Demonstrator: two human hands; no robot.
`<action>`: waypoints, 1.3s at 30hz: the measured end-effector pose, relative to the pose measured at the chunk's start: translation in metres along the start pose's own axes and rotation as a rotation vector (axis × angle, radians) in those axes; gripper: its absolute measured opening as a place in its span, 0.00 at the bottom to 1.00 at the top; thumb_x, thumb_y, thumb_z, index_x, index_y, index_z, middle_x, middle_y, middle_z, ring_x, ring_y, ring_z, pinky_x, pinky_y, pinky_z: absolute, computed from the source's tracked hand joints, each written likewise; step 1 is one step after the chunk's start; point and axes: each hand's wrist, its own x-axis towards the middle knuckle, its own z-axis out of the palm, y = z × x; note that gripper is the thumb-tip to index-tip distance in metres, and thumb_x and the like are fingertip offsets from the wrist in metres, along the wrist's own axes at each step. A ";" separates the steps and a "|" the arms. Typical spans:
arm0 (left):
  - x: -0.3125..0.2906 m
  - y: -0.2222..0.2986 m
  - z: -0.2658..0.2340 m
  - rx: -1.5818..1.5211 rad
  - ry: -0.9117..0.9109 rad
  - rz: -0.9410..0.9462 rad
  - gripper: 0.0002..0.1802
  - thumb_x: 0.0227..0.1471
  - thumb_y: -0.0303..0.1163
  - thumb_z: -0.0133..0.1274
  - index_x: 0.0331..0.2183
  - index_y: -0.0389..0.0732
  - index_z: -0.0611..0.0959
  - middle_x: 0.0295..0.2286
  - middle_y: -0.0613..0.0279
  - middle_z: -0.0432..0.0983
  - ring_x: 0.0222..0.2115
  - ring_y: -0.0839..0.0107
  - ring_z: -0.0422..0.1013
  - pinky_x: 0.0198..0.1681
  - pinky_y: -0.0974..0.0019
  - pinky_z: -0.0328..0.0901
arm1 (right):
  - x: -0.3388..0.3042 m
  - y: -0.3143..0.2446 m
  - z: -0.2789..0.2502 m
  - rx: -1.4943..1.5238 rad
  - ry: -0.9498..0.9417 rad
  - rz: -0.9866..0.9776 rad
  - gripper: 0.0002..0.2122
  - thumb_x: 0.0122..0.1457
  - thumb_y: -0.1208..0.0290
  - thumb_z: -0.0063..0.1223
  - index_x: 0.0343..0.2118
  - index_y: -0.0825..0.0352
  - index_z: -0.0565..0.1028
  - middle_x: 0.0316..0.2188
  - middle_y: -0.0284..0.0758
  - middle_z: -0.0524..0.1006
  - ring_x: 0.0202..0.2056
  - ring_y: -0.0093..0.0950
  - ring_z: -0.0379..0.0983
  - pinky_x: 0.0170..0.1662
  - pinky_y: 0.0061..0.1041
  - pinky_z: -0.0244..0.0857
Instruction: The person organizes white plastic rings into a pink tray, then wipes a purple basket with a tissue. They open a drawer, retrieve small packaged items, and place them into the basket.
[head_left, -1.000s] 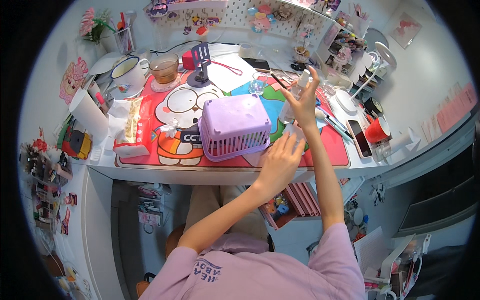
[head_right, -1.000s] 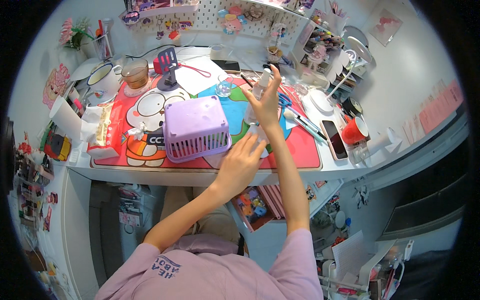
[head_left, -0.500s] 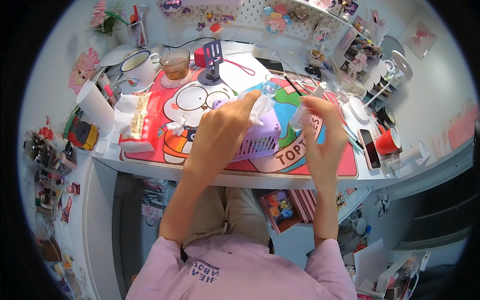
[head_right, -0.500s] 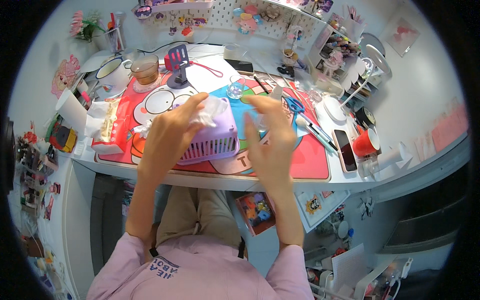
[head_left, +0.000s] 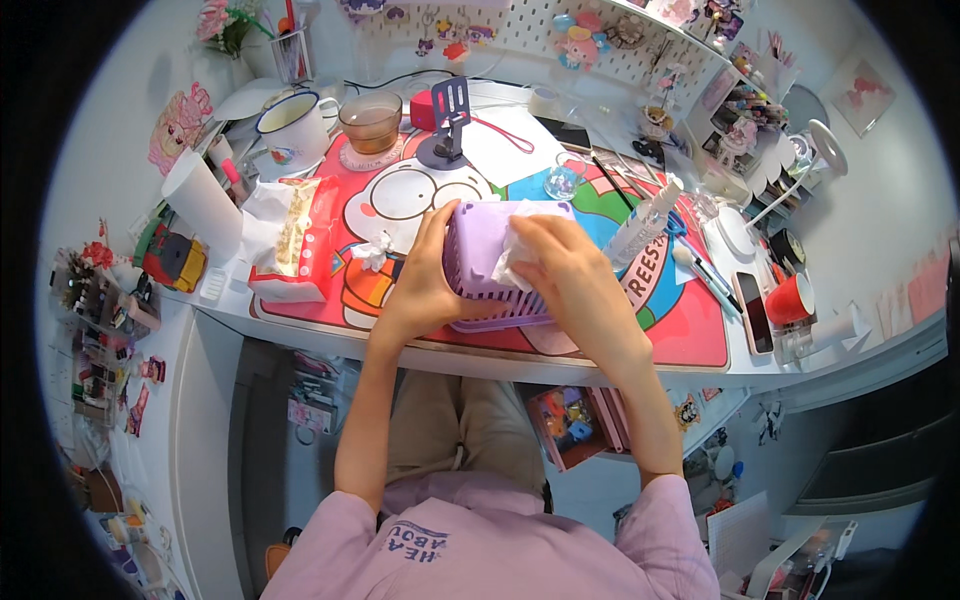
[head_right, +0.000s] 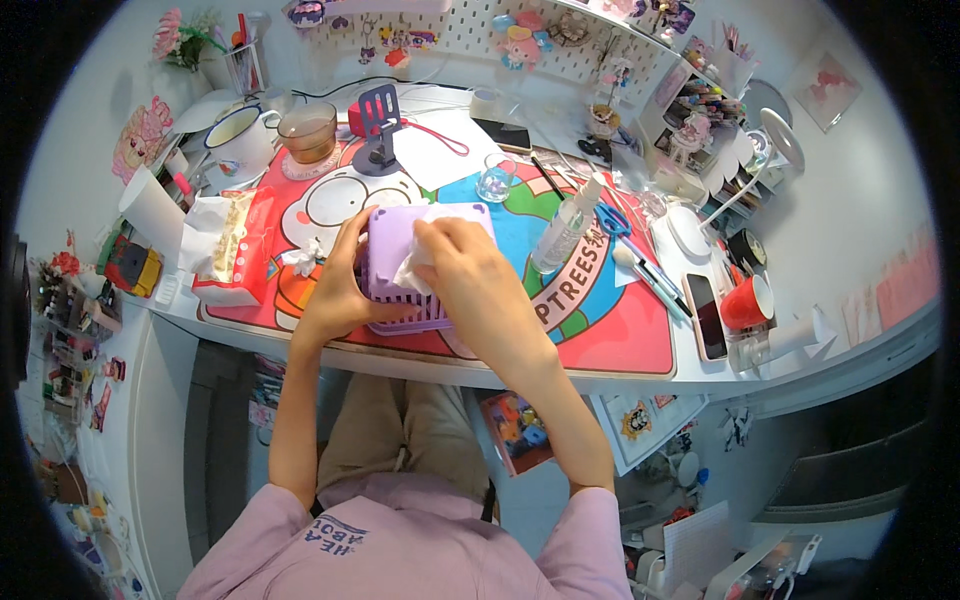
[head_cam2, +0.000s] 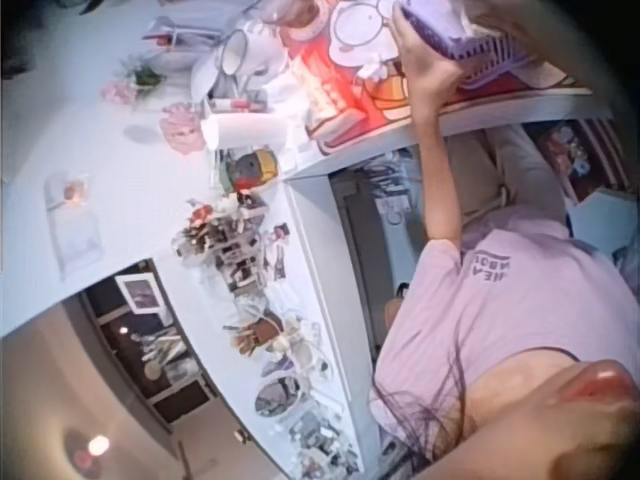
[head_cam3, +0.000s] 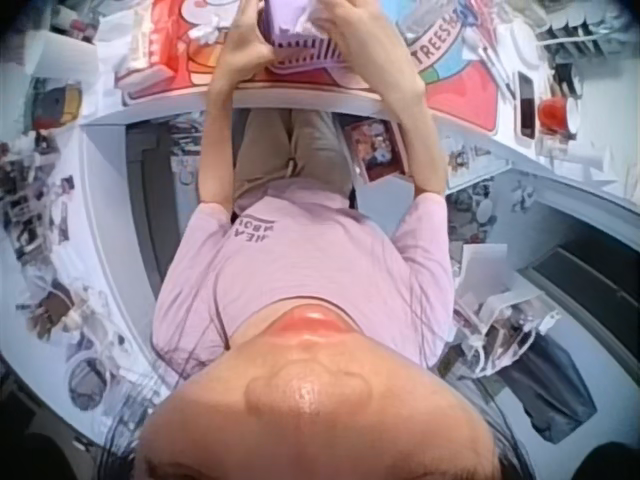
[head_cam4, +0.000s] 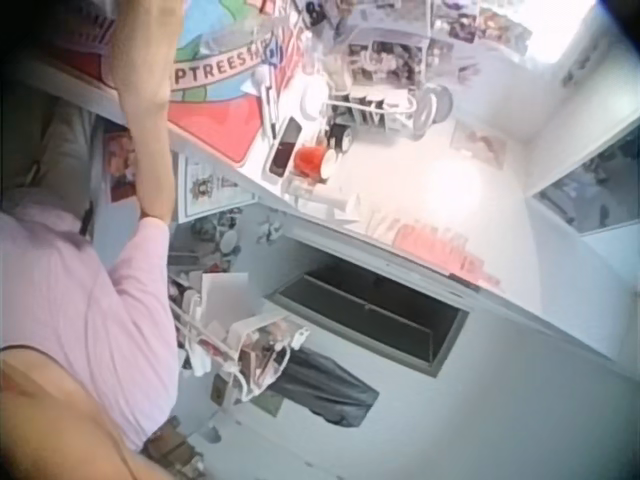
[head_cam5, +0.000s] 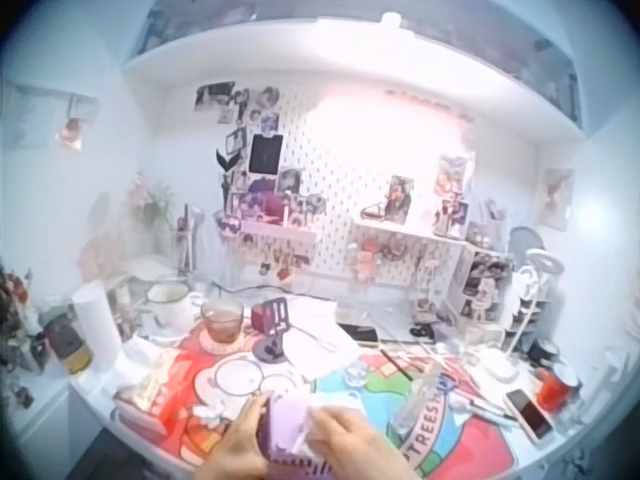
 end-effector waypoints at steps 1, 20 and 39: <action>0.002 0.001 -0.001 0.010 -0.010 0.012 0.60 0.19 0.37 0.72 0.54 0.30 0.59 0.49 0.47 0.61 0.51 0.56 0.60 0.54 0.61 0.57 | 0.001 0.000 0.001 0.009 0.026 0.044 0.15 0.50 0.74 0.55 0.42 0.71 0.70 0.38 0.42 0.71 0.43 0.40 0.68 0.44 0.34 0.64; -0.001 0.002 -0.004 0.030 -0.010 -0.032 0.57 0.20 0.36 0.71 0.53 0.33 0.59 0.46 0.48 0.64 0.48 0.55 0.63 0.52 0.60 0.59 | 0.035 0.005 0.022 0.185 -0.055 -0.110 0.08 0.44 0.81 0.54 0.31 0.70 0.77 0.30 0.40 0.74 0.33 0.37 0.72 0.36 0.31 0.66; 0.000 0.003 -0.002 -0.001 -0.011 0.012 0.58 0.21 0.40 0.71 0.53 0.32 0.59 0.47 0.48 0.62 0.49 0.55 0.61 0.52 0.59 0.57 | 0.022 0.003 -0.012 0.259 -0.239 -0.079 0.06 0.45 0.83 0.51 0.29 0.71 0.77 0.30 0.39 0.74 0.32 0.38 0.72 0.37 0.31 0.66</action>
